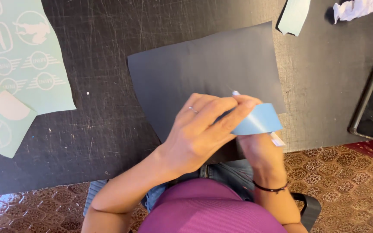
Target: Cutting shapes out of vinyl sheets using a precision craft knife
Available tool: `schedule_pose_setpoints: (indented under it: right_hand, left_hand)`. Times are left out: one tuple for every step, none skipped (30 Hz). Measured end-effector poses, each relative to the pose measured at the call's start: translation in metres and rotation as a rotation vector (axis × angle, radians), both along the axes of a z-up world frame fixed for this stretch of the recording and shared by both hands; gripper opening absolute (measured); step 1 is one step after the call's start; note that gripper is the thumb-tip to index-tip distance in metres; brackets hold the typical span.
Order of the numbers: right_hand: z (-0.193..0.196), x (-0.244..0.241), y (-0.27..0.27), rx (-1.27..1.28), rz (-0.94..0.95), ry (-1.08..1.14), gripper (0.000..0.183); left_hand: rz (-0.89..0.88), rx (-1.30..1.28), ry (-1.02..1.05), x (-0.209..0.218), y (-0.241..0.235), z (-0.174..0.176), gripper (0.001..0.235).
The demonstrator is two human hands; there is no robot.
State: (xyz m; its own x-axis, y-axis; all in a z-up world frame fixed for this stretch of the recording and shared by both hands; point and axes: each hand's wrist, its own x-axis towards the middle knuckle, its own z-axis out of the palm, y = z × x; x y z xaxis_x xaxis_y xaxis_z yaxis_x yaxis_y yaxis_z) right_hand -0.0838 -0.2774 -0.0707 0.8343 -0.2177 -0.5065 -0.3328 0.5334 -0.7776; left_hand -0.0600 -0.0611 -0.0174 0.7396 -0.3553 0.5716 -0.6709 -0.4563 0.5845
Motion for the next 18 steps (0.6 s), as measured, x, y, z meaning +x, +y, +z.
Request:
schedule_pose_setpoints:
  right_hand:
    - [0.0, 0.0, 0.001, 0.001, 0.0, 0.0, 0.02]
    - [-0.001, -0.001, 0.003, 0.024, -0.019, 0.008, 0.022]
    - [-0.001, -0.002, 0.004, 0.046, -0.038, 0.017, 0.025]
    - [0.011, 0.0, 0.004, 0.044, -0.041, 0.017, 0.025]
    - [0.024, 0.002, 0.004, -0.002, -0.069, -0.001, 0.035]
    - [0.036, 0.005, 0.004, -0.049, -0.094, -0.022, 0.055]
    - [0.036, 0.006, 0.0, -0.05, -0.097, -0.024, 0.055]
    - [0.036, 0.008, -0.003, -0.07, -0.092, -0.049, 0.053]
    - [0.036, 0.01, -0.006, -0.091, -0.088, -0.074, 0.052]
    - [0.029, 0.008, -0.012, -0.089, -0.084, -0.075, 0.052]
    - [0.022, 0.007, -0.019, -0.098, -0.047, -0.109, 0.029]
    - [0.015, 0.005, -0.026, -0.105, -0.011, -0.142, 0.019]
    - [0.014, 0.005, -0.025, -0.103, -0.009, -0.141, 0.019]
    - [0.014, 0.005, -0.025, -0.118, 0.0, -0.161, 0.023]
    - [0.014, 0.005, -0.025, -0.132, 0.009, -0.181, 0.027]
    - [0.015, 0.005, -0.024, -0.134, 0.005, -0.183, 0.027]
    - [0.016, 0.006, -0.022, -0.152, 0.0, -0.179, 0.027]
    - [0.016, 0.006, -0.02, -0.168, -0.002, -0.173, 0.027]
  left_hand:
    - [0.0, 0.001, 0.0, 0.001, 0.004, 0.002, 0.03]
    - [0.012, 0.04, -0.003, 0.002, 0.007, 0.004, 0.031]
    - [0.024, 0.078, -0.006, 0.003, 0.011, 0.007, 0.034]
    - [0.02, 0.077, -0.005, 0.003, 0.012, 0.006, 0.034]
    - [0.033, 0.097, -0.009, 0.003, 0.013, 0.006, 0.032]
    - [0.048, 0.116, -0.016, 0.004, 0.015, 0.006, 0.031]
    - [0.045, 0.115, -0.018, 0.004, 0.015, 0.007, 0.031]
    - [0.059, 0.155, -0.046, 0.003, 0.016, 0.008, 0.025]
    - [0.072, 0.194, -0.075, 0.003, 0.016, 0.009, 0.021]
    - [0.076, 0.195, -0.076, 0.003, 0.016, 0.011, 0.021]
    - [0.102, 0.237, -0.117, 0.002, 0.016, 0.013, 0.021]
    - [0.126, 0.279, -0.156, 0.001, 0.016, 0.015, 0.027]
    - [0.127, 0.281, -0.155, 0.001, 0.017, 0.017, 0.027]
    - [0.114, 0.286, -0.17, 0.0, 0.018, 0.018, 0.026]
    - [0.102, 0.29, -0.186, 0.0, 0.019, 0.019, 0.025]
    - [0.098, 0.287, -0.188, 0.0, 0.018, 0.02, 0.025]
    - [0.086, 0.271, -0.189, 0.0, 0.018, 0.021, 0.02]
    - [0.077, 0.257, -0.188, -0.001, 0.018, 0.022, 0.016]
